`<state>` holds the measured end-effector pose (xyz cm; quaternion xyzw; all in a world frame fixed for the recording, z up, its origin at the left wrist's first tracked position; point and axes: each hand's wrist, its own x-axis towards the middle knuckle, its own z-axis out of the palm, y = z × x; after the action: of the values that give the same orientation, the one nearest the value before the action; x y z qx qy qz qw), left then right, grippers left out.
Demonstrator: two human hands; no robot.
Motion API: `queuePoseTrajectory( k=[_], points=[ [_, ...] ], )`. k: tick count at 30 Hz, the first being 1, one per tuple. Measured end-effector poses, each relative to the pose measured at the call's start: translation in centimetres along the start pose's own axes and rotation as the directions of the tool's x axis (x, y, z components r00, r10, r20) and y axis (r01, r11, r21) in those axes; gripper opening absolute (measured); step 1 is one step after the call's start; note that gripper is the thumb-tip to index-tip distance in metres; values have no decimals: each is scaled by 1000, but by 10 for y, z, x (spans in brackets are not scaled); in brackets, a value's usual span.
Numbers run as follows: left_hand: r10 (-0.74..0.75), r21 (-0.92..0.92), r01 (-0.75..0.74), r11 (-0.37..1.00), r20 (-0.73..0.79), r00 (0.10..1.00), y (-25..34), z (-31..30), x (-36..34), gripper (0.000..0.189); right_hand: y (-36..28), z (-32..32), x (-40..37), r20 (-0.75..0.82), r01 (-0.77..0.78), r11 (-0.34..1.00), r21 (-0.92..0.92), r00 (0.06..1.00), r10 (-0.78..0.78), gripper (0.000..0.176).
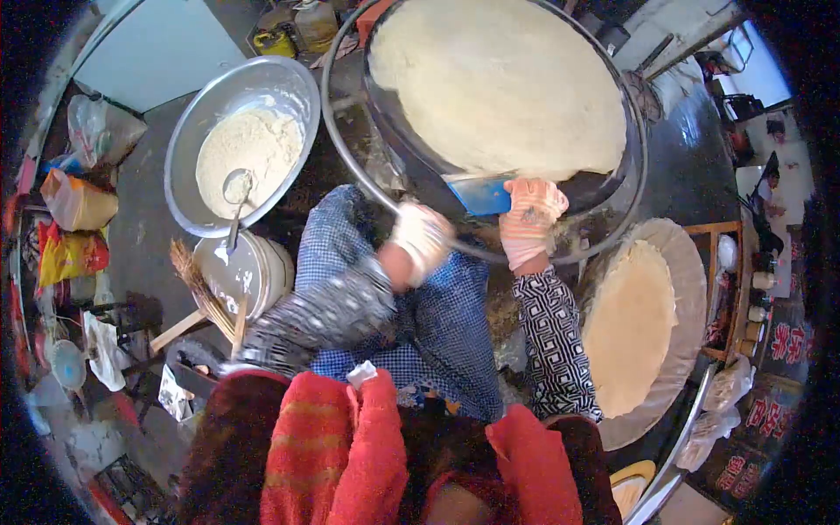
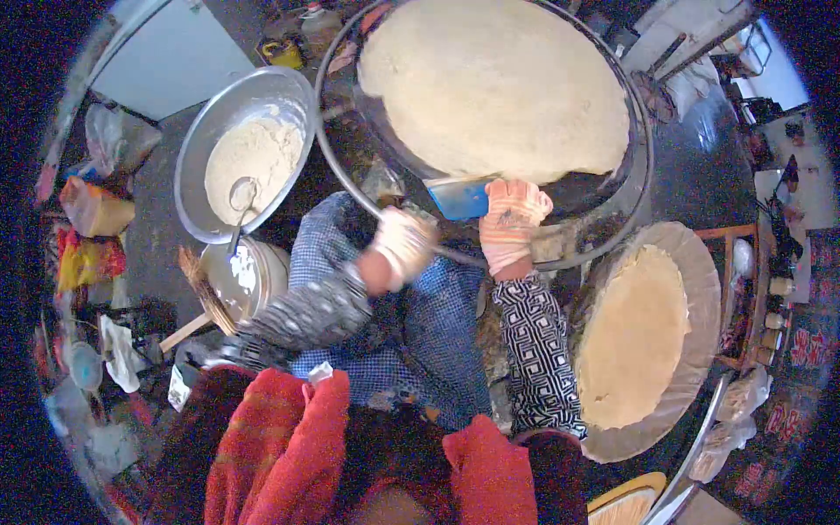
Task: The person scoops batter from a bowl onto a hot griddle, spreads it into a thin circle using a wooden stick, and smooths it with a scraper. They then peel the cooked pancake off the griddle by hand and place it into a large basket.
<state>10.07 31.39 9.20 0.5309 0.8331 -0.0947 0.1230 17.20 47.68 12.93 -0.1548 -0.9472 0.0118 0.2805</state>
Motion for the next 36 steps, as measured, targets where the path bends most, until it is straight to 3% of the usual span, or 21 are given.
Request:
queuePoseTrajectory(
  k=[1, 2, 4, 5, 7, 9, 11, 12, 13, 14, 16, 18, 22, 24, 30, 32, 33, 36],
  points=[
    [-94, -62, 90, 994, -73, 993, 50, -21, -9, 18, 1, 1, 0, -9, 2, 1000, 2, 1000, -2, 12],
    [48, -196, -88, 977, -198, 979, 85, -16, -9, 20, 2, 2, 1, -13, 8, 1000, -10, 1000, -8, 13],
    [374, -226, -414, 882, -201, 906, 129, -33, -44, 28, 5, 0, 2, -4, 24, 999, -32, 1000, -24, 15],
    [368, -242, -412, 878, -209, 906, 130, -24, -55, 28, 2, 3, 2, 37, 9, 999, -46, 999, -8, 16],
    [349, -340, -675, 655, -657, 669, 124, -8, -81, 46, 5, 9, 0, 37, -5, 993, -120, 999, 10, 16],
    [329, -415, -478, 774, -381, 864, 78, -24, -96, 50, 4, 0, 2, 63, -13, 990, -137, 998, 21, 14],
    [40, -488, -232, 841, -373, 927, 30, -17, -109, 44, 13, 8, -3, 44, 9, 991, -134, 999, -4, 8],
    [-74, -399, -203, 894, -580, 811, 9, -4, -115, 45, 9, 8, -3, 55, 7, 991, -131, 998, 0, 8],
    [-102, -472, -77, 878, -343, 934, -17, -13, -118, 54, 5, 4, -2, 84, -19, 986, -165, 996, 33, 7],
    [-197, -419, -27, 908, -482, 854, -30, 14, -123, 62, 3, 1, -3, 111, -39, 979, -200, 992, 63, 7],
    [-306, -338, 154, 928, -459, 834, -50, 32, -129, 67, 1, 0, -1, 132, -51, 975, -215, 988, 80, 8],
    [-373, -376, 211, 902, -434, 820, -52, 46, -129, 68, -2, 1, 4, 159, -75, 965, -250, 980, 118, 8],
    [-403, -439, 187, 879, -474, 783, -45, 45, -127, 66, 0, 4, 6, 113, -8, 967, -254, 993, 38, 9],
    [-402, -476, 137, 869, -518, 755, -43, 47, -124, 64, -4, -1, 8, 168, -83, 963, -257, 977, 129, 23],
    [-416, -497, 137, 857, -510, 753, -43, 45, -124, 61, -7, 0, 11, 177, -99, 953, -288, 972, 154, 28],
    [-446, -548, 95, 831, -554, 703, -47, 44, -127, 60, -5, 0, 10, 173, -131, 952, -277, 968, 184, 28],
    [-447, -559, 66, 826, -580, 681, -52, 43, -128, 57, 2, 6, 5, 75, -83, 954, -287, 991, 109, 28],
    [-526, -602, 90, 793, -604, 598, -72, 42, -124, 54, 7, 9, 4, 102, -79, 962, -262, 989, 109, 29]
  ],
)
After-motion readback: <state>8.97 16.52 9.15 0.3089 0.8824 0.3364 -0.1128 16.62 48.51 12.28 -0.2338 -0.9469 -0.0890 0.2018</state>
